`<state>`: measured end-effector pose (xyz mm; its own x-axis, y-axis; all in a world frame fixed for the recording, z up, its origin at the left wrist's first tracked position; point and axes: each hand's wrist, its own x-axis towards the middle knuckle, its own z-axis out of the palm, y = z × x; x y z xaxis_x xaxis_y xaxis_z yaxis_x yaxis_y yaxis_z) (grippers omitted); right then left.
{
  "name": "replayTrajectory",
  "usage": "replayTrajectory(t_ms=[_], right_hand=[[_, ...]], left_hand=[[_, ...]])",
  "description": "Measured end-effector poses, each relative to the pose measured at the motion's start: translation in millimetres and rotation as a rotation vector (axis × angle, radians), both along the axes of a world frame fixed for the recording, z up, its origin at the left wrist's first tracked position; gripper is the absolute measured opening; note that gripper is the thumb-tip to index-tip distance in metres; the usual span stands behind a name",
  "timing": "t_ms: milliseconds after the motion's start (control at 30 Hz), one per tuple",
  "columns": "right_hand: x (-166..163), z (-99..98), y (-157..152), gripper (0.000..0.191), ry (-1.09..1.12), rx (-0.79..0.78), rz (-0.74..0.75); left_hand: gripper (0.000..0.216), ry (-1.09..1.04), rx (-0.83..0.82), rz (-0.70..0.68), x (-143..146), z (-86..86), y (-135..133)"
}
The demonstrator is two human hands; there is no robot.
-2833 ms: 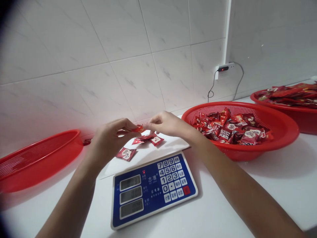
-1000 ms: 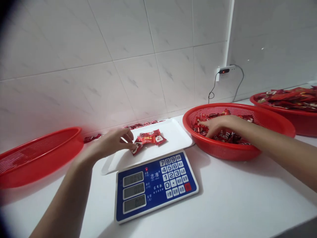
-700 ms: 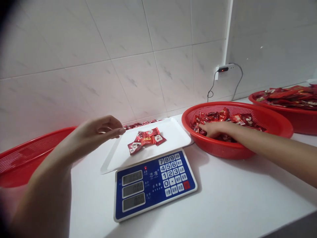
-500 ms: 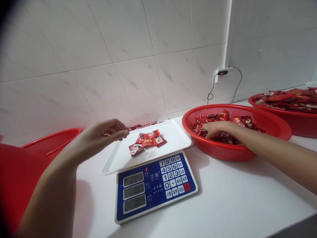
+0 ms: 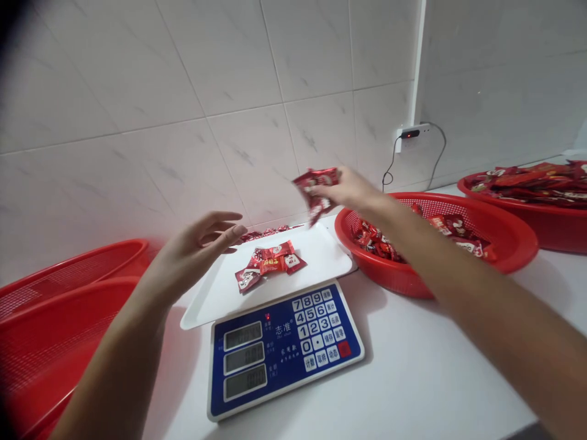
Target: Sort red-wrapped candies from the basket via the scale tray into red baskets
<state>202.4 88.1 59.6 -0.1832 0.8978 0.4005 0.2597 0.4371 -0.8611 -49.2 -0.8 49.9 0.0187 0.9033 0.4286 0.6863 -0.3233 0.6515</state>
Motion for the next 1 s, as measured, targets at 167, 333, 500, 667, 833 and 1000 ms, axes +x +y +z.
replayTrajectory(t_ms=[167, 333, 500, 667, 833, 1000], right_hand=[[-70, -22.8, -22, 0.015, 0.333, -0.149, 0.428], [-85, -41.9, -20, 0.012, 0.463, -0.243, 0.397], [-71, -39.1, -14, 0.011, 0.465, -0.152, 0.23], [-47, -31.5, -13, 0.01, 0.447, -0.147, 0.194], [-44, -31.1, -15, 0.01, 0.441, -0.141, 0.215], [-49, -30.4, -20, 0.011, 0.383, -0.131, 0.221]], left_hand=[[0.058, -0.21, -0.139, -0.231, 7, -11.7, 9], [0.041, -0.1, -0.242, -0.308, 3, -15.3, 14], [0.04, 0.116, -0.163, -0.094, -9, -17.2, 20], [0.026, 0.131, -0.003, 0.009, -9, -15.8, 19], [0.008, 0.145, 0.173, 0.038, 6, -16.5, 16], [0.013, 0.223, 0.339, 0.006, 7, -19.4, 18]])
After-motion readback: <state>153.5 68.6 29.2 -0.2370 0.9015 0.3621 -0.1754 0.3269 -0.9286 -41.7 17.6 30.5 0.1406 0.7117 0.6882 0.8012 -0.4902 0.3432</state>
